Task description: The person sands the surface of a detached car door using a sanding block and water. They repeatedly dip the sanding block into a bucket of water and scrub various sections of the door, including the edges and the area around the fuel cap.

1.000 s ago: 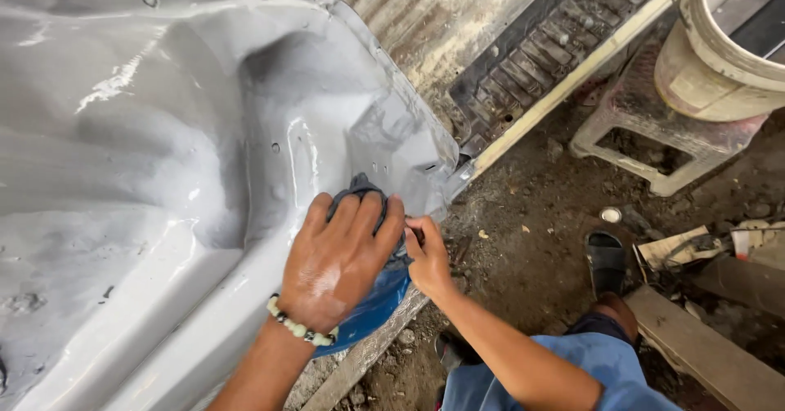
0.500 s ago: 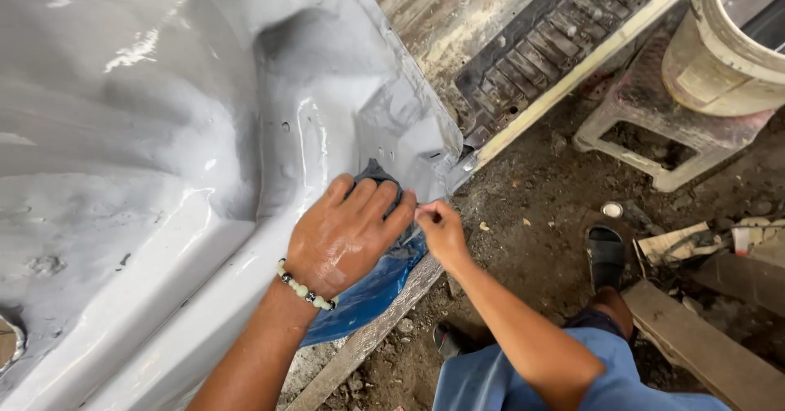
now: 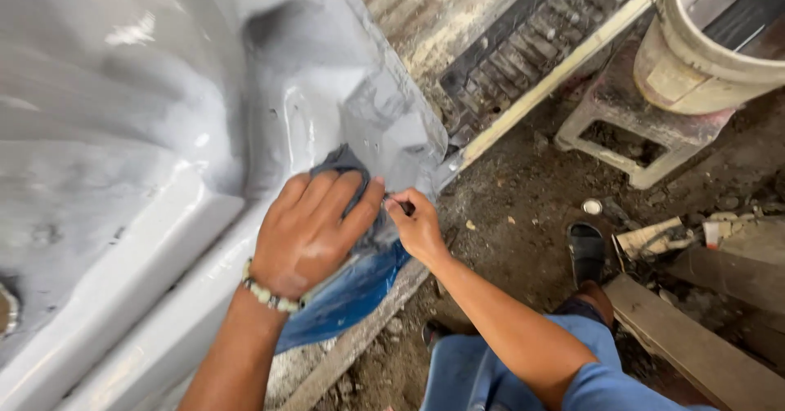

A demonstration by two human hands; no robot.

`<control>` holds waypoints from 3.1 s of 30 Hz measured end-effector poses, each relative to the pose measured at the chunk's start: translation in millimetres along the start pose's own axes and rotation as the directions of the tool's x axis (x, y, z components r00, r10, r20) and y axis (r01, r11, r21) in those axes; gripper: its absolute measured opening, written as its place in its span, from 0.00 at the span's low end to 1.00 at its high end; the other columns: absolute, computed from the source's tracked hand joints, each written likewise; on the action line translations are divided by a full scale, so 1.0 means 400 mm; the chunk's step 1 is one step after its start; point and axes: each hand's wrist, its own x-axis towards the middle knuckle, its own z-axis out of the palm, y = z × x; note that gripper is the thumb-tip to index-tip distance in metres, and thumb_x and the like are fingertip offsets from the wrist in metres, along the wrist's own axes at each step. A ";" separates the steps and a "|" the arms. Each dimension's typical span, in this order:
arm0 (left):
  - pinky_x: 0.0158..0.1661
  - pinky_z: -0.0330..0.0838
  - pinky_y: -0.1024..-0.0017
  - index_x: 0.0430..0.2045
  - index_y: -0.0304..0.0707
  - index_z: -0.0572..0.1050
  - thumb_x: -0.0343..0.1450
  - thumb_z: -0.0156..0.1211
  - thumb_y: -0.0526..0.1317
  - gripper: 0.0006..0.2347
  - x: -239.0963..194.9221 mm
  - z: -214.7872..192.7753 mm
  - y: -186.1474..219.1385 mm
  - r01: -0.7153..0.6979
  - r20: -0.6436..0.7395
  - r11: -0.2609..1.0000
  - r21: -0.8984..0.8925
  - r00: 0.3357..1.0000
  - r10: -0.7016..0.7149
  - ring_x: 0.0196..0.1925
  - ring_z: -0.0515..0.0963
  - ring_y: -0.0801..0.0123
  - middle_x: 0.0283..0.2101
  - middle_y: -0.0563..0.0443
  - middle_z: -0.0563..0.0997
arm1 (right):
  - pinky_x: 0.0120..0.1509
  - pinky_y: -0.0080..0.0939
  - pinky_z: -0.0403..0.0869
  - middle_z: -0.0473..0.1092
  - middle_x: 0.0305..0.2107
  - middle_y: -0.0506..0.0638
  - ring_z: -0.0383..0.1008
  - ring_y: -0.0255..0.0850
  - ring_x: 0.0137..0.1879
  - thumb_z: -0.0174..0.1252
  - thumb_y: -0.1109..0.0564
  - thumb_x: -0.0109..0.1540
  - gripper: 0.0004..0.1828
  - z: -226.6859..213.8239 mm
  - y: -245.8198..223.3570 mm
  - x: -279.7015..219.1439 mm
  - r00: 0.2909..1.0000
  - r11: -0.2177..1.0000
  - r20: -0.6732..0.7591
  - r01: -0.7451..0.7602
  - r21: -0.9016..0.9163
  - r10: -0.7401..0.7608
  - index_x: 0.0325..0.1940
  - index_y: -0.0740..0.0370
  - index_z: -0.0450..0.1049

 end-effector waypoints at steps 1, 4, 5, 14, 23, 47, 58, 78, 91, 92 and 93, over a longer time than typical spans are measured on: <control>0.47 0.69 0.62 0.52 0.37 0.77 0.62 0.68 0.35 0.21 -0.005 -0.020 0.003 0.021 -0.032 1.000 0.002 0.999 -0.021 0.47 0.78 0.59 0.47 0.47 0.78 | 0.33 0.32 0.60 0.62 0.24 0.40 0.58 0.27 0.31 0.61 0.62 0.66 0.04 0.008 0.002 0.006 1.000 1.000 -0.016 -0.013 -0.027 0.012 0.38 0.64 0.73; 0.47 0.71 0.60 0.54 0.35 0.75 0.57 0.72 0.35 0.27 -0.050 -0.037 -0.005 0.149 -0.062 0.980 -0.133 0.985 -0.158 0.48 0.78 0.53 0.47 0.44 0.77 | 0.34 0.31 0.62 0.63 0.27 0.39 0.59 0.26 0.31 0.61 0.61 0.66 0.04 0.047 -0.178 -0.012 1.000 0.989 0.027 0.018 -0.147 -0.015 0.38 0.63 0.74; 0.47 0.71 0.60 0.54 0.35 0.75 0.57 0.72 0.35 0.27 -0.058 -0.032 -0.012 0.151 -0.063 0.979 -0.134 0.985 -0.160 0.48 0.78 0.53 0.47 0.44 0.77 | 0.34 0.31 0.62 0.63 0.27 0.39 0.59 0.26 0.31 0.61 0.61 0.66 0.04 0.044 -0.178 -0.002 1.000 0.989 0.028 0.018 -0.149 -0.013 0.38 0.63 0.74; 0.51 0.74 0.57 0.56 0.32 0.73 0.53 0.75 0.31 0.33 -0.063 -0.004 -0.044 0.116 -0.130 0.959 -0.257 0.980 -0.153 0.49 0.77 0.47 0.48 0.40 0.75 | 0.32 0.32 0.61 0.65 0.24 0.39 0.59 0.27 0.30 0.63 0.57 0.65 0.07 0.061 -0.262 0.037 0.989 0.991 0.128 -0.053 -0.126 0.069 0.36 0.62 0.74; 0.52 0.72 0.53 0.57 0.32 0.72 0.51 0.75 0.33 0.35 -0.070 0.030 -0.045 0.150 -0.114 0.958 -0.243 0.977 -0.181 0.51 0.77 0.45 0.49 0.39 0.76 | 0.35 0.33 0.63 0.67 0.24 0.40 0.61 0.27 0.31 0.62 0.59 0.65 0.05 0.054 -0.266 0.022 0.980 0.994 0.180 -0.071 -0.084 0.085 0.38 0.63 0.75; 0.53 0.70 0.53 0.59 0.32 0.71 0.48 0.78 0.34 0.39 -0.072 0.028 -0.050 0.159 -0.110 0.964 -0.215 0.976 -0.186 0.52 0.76 0.47 0.51 0.39 0.75 | 0.48 0.35 0.73 0.69 0.48 0.46 0.74 0.35 0.50 0.65 0.61 0.61 0.13 0.012 -0.269 -0.021 0.985 0.997 0.156 0.075 -0.028 -0.070 0.48 0.60 0.70; 0.53 0.70 0.54 0.60 0.34 0.71 0.48 0.77 0.34 0.40 -0.072 0.032 -0.054 0.167 -0.090 0.964 -0.208 0.978 -0.189 0.52 0.76 0.49 0.51 0.41 0.75 | 0.57 0.42 0.72 0.69 0.45 0.52 0.72 0.42 0.52 0.65 0.58 0.62 0.19 0.021 -0.219 0.036 0.962 0.943 0.072 0.273 -0.190 -0.264 0.53 0.65 0.66; 0.52 0.69 0.53 0.60 0.32 0.70 0.53 0.71 0.33 0.35 -0.058 0.064 -0.091 0.155 -0.051 0.974 -0.164 0.985 -0.165 0.51 0.76 0.47 0.51 0.40 0.75 | 0.47 0.45 0.74 0.70 0.37 0.60 0.74 0.53 0.42 0.59 0.65 0.62 0.06 0.028 -0.193 0.090 0.851 0.765 0.162 0.522 -0.379 -0.500 0.43 0.67 0.70; 0.54 0.70 0.54 0.60 0.34 0.71 0.52 0.69 0.30 0.36 -0.088 0.065 -0.060 0.191 0.003 0.969 -0.155 0.981 -0.193 0.53 0.77 0.49 0.51 0.41 0.76 | 0.50 0.49 0.71 0.69 0.36 0.60 0.71 0.60 0.45 0.60 0.65 0.59 0.09 -0.004 -0.153 0.057 0.850 0.759 0.192 0.524 -0.386 -0.490 0.42 0.68 0.71; 0.54 0.70 0.54 0.60 0.34 0.71 0.52 0.69 0.30 0.36 -0.081 0.059 -0.064 0.179 -0.010 0.973 -0.142 0.983 -0.183 0.53 0.77 0.49 0.51 0.41 0.76 | 0.50 0.49 0.71 0.69 0.36 0.60 0.71 0.60 0.45 0.60 0.65 0.59 0.09 0.006 -0.164 0.068 0.840 0.749 0.189 0.540 -0.383 -0.509 0.42 0.68 0.71; 0.53 0.70 0.54 0.60 0.35 0.71 0.52 0.70 0.30 0.36 -0.070 0.058 -0.070 0.182 -0.026 0.975 -0.126 0.982 -0.187 0.53 0.77 0.50 0.51 0.42 0.76 | 0.49 0.50 0.71 0.69 0.36 0.60 0.71 0.59 0.44 0.61 0.64 0.60 0.08 0.012 -0.176 0.082 0.845 0.746 0.185 0.532 -0.401 -0.503 0.42 0.68 0.71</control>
